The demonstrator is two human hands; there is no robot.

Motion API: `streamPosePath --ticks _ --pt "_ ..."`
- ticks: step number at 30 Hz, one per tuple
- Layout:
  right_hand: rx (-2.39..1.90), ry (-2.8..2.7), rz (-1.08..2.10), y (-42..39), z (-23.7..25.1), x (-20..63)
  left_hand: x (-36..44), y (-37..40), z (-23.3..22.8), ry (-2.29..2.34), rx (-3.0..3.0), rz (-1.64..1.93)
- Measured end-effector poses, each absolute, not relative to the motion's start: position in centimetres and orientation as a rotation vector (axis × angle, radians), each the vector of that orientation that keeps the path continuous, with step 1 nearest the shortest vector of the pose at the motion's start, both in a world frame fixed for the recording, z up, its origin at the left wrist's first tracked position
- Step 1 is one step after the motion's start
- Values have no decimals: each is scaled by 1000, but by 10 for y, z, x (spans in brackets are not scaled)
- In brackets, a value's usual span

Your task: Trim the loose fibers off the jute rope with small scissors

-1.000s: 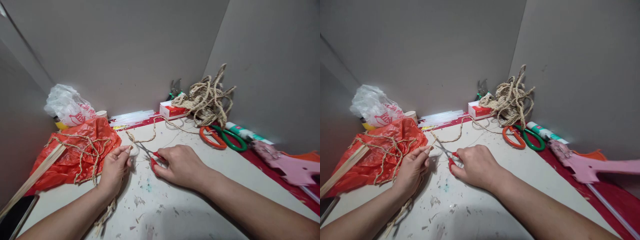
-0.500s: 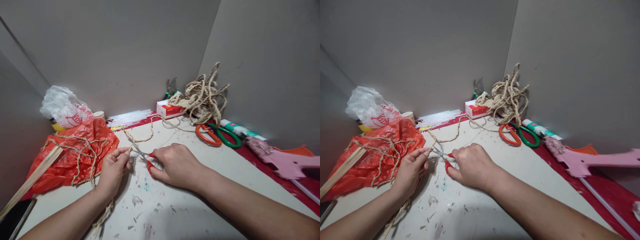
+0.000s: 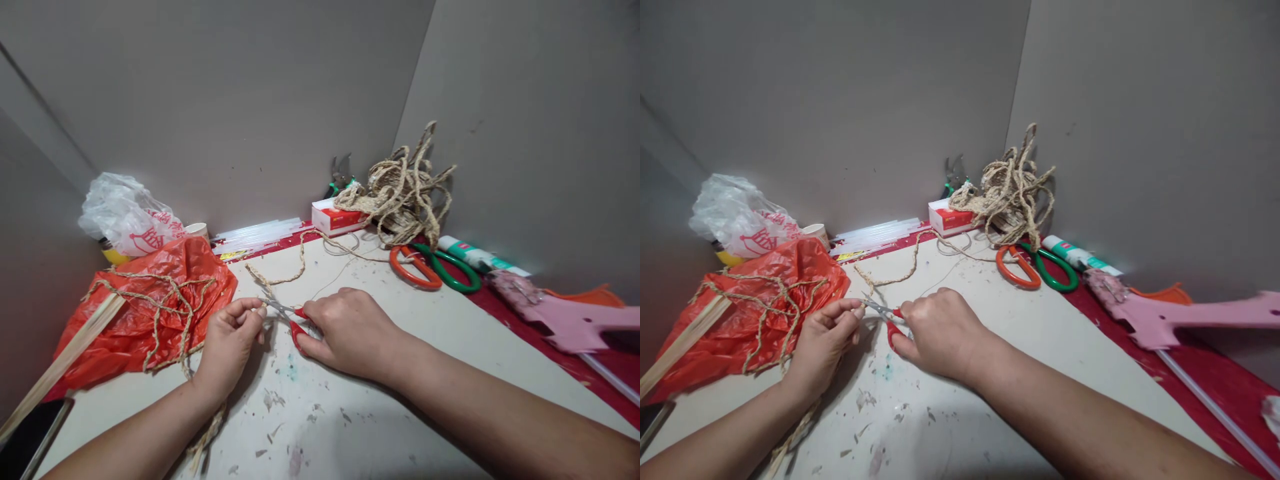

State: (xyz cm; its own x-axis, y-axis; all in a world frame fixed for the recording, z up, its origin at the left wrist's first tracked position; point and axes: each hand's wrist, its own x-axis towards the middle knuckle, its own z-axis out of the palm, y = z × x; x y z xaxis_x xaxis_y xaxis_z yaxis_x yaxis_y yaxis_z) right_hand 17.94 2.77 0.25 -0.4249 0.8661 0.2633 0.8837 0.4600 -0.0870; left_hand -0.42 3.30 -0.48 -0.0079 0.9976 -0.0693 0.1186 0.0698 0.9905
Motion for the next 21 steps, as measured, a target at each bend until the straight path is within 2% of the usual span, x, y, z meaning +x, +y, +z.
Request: streamPosePath --ticks 17,21 --pt "-1478 -2480 -79 29 1 179 -8 36 -9 1302 1151 1100" --pt "-1482 -2434 13 31 0 182 -6 36 -6 1264 1109 1129"
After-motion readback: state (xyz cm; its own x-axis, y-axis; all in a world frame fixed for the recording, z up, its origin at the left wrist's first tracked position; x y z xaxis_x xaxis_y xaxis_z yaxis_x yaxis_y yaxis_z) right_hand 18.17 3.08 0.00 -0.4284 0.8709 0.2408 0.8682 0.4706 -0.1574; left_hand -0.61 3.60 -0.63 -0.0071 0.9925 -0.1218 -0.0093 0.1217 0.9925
